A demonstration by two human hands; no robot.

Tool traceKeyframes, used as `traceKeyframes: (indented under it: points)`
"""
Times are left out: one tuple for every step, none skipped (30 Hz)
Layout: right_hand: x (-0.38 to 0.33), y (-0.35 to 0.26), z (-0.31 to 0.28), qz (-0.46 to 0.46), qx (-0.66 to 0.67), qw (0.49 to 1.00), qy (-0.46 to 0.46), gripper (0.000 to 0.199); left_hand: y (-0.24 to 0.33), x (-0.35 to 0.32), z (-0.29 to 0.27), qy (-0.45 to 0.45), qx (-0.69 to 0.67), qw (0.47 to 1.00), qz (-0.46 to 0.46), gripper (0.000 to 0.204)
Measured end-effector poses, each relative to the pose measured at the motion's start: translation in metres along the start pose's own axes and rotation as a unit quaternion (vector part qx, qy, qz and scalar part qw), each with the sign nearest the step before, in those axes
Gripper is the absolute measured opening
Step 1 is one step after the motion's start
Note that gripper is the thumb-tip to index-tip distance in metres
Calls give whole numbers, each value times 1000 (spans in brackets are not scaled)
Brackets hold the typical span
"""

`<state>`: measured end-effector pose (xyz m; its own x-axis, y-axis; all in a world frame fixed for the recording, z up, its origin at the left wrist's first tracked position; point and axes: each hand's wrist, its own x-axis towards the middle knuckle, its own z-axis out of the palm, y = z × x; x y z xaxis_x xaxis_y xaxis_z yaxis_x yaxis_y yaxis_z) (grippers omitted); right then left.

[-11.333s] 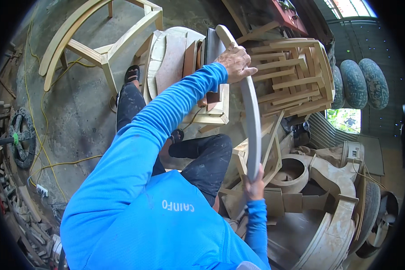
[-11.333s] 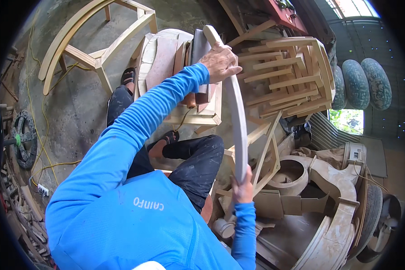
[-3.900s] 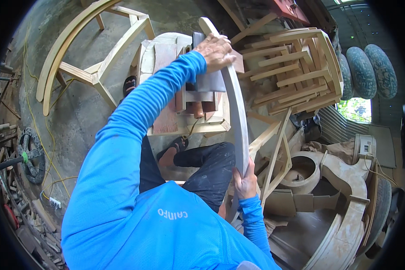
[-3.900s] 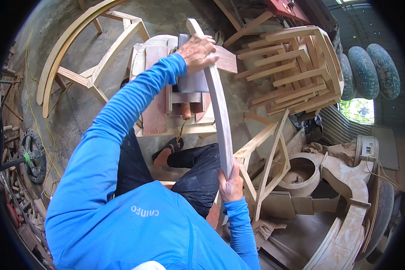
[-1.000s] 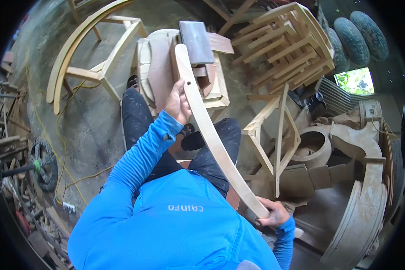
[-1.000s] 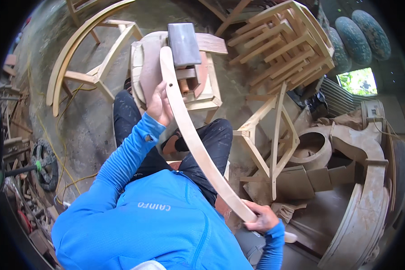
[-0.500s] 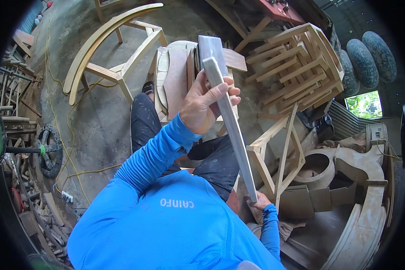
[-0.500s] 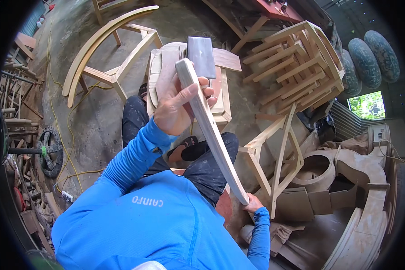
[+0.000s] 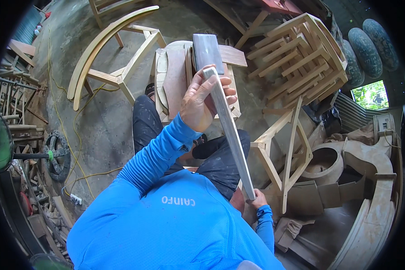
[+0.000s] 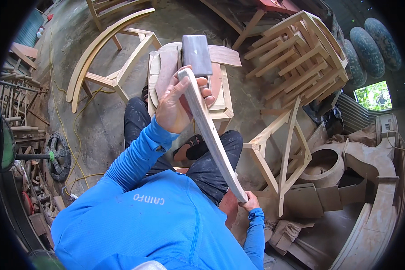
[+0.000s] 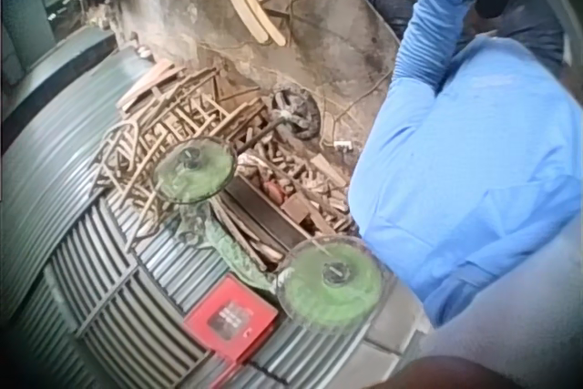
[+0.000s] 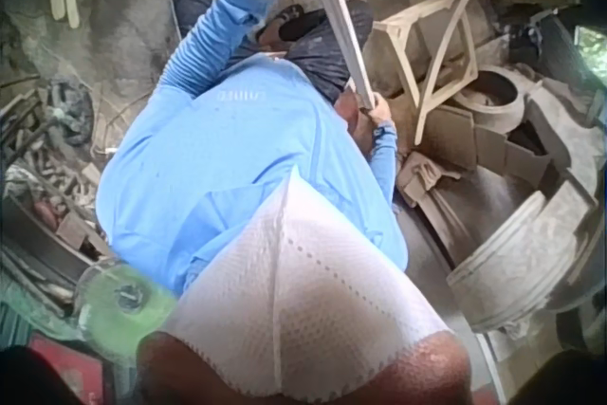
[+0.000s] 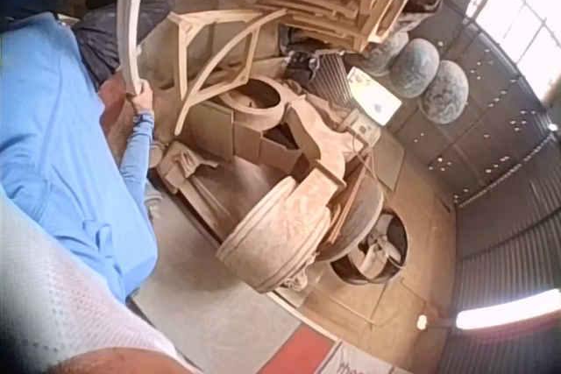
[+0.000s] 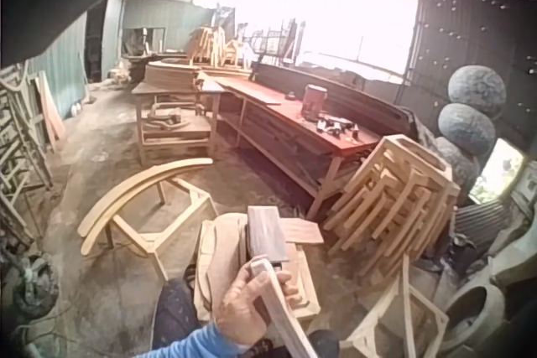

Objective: The recorder uses a stationary belt sander to smooth the edges and surfaces of a curved wooden chair component.

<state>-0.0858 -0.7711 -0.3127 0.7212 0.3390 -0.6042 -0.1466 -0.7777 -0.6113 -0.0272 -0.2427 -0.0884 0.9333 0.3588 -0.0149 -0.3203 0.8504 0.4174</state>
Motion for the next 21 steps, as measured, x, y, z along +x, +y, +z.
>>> traceKeyframes:
  points:
    - [1, 8, 3, 0, 4, 1000, -1, 54, -2, 1, -2, 1, 3, 1000, -2, 42]
    - [4, 19, 6, -19, -16, 997, 66, 53, -4, 4, -5, -21, -21, 1000, -11, 39]
    - [5, 22, 8, -38, -36, 990, 131, 52, -4, 6, -8, -40, -43, 998, -19, 40]
    - [7, 23, 10, -93, -100, 968, 210, 51, -4, 6, -6, -15, -23, 999, -24, 45]
    - [7, 26, 6, -100, -129, 958, 236, 39, -2, 8, -12, -11, -17, 999, -26, 45]
    - [7, 25, 6, -108, -184, 936, 279, 33, -1, 11, -22, -34, -33, 998, -49, 44]
    - [5, 20, 8, -115, -237, 910, 320, 26, 2, 11, -25, -55, -49, 995, -73, 44]
    - [1, 15, 12, -113, -233, 913, 315, 26, 4, 11, -25, -32, -48, 995, -80, 46]
    - [-4, 5, 15, -110, -246, 906, 328, 22, 5, 10, -28, -28, -44, 995, -83, 46]
    - [-6, -4, 17, -108, -259, 897, 340, 18, 8, 10, -31, -26, -29, 996, -79, 48]
    - [-7, -6, 19, -107, -255, 900, 336, 18, 10, 10, -34, -25, -14, 997, -76, 49]
    - [-8, -6, 20, -107, -251, 901, 337, 18, 10, 11, -37, -12, 1, 998, -65, 53]
    - [-10, -6, 22, -107, -246, 902, 337, 18, 9, 10, -38, -10, 3, 998, -69, 53]
    - [-12, -7, 25, -110, -240, 905, 333, 18, 8, 9, -39, 9, -6, 998, -63, 55]
    - [-14, -5, 28, -107, -240, 906, 333, 18, 8, 9, -38, 26, -15, 998, -57, 57]
    - [-16, -4, 31, -106, -239, 909, 324, 18, 6, 9, -37, 27, -15, 998, -60, 57]
    - [-18, -4, 34, -104, -240, 913, 315, 17, 3, 7, -34, 43, 2, 998, -43, 56]
    - [-19, -7, 36, -105, -240, 912, 314, 17, 1, 5, -32, 60, 19, 998, -22, 55]
    - [-23, -10, 40, -96, -234, 912, 322, 17, -5, 0, -33, 60, 18, 998, -21, 55]
    - [-26, -13, 43, -87, -228, 912, 330, 18, -15, -6, -35, 45, 81, 996, -10, 52]
    - [-31, -21, 43, -87, -231, 910, 333, 18, -28, -11, -40, 27, 140, 990, 0, 51]
